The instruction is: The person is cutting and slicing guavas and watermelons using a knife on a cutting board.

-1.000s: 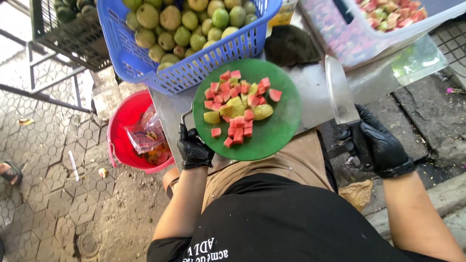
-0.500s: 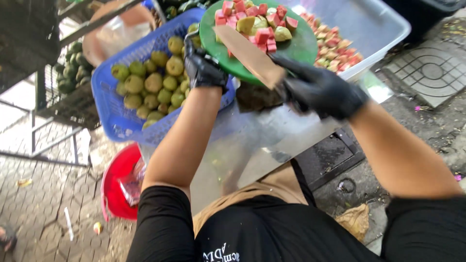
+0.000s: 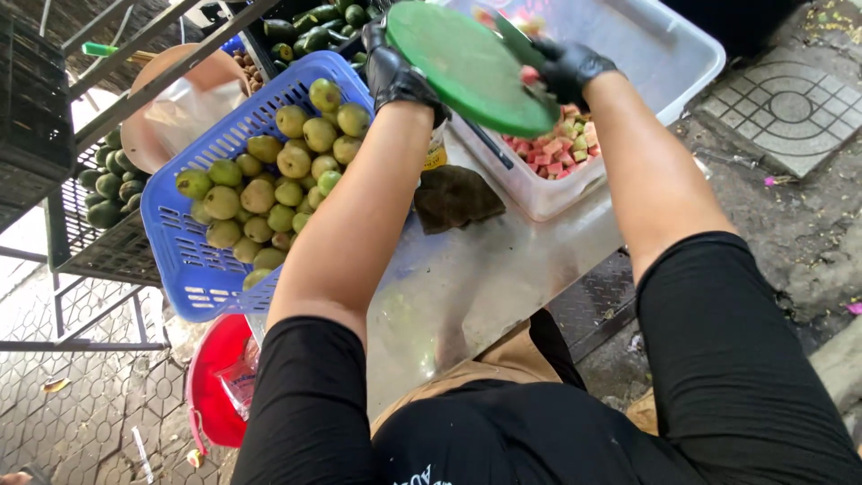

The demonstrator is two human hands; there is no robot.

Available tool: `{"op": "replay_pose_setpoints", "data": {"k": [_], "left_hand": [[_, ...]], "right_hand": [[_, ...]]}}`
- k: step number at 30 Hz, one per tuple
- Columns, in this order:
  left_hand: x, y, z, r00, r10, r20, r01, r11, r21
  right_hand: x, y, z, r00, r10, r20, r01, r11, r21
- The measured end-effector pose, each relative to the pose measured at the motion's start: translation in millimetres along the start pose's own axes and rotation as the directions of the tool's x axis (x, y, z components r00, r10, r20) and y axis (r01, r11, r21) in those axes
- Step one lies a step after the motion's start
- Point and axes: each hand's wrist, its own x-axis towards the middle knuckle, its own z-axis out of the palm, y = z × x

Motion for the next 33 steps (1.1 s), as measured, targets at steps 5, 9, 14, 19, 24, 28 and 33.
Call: {"op": "replay_pose_setpoints", "data": {"k": [5,9,14,19,24,28,33], "left_hand": [[-34,34,25,0.998,0.003,-0.062,0.003,0.995,0.096],[-74,56,50,0.997,-0.029,-0.065,0.040,0.983,0.178],[-60,62,35,0.999,0.035,-0.028,-0.031,0.988,0.150],[-80,90,13,1.000,-0.015,0.017,0.014,0.996,0.086],[-213,140,10,0.984,0.068,0.167,-0.075,0.996,0.038],[-341,171,-117,0.982,0.067,0.178,-0.075,0.996,0.039],[-480,163,-169,0.926,0.277,-0.258,-0.255,0.960,0.115]], "right_hand": [[-12,0,-44,0.994,0.070,-0.085,-0.076,0.994,-0.082],[-95,-113,-32,0.965,0.195,-0.178,-0.213,0.973,-0.090],[-168,-169,21,0.986,0.153,-0.063,-0.161,0.976,-0.148],[-125,-51,6,0.981,0.141,0.135,-0.159,0.978,0.133],[-131,-44,-19,0.907,0.268,-0.324,-0.279,0.960,0.011],[-156,-17,-26,0.954,0.097,-0.285,-0.069,0.992,0.105],[-212,-5,23,0.967,-0.084,-0.241,0.168,0.922,0.350]]}}
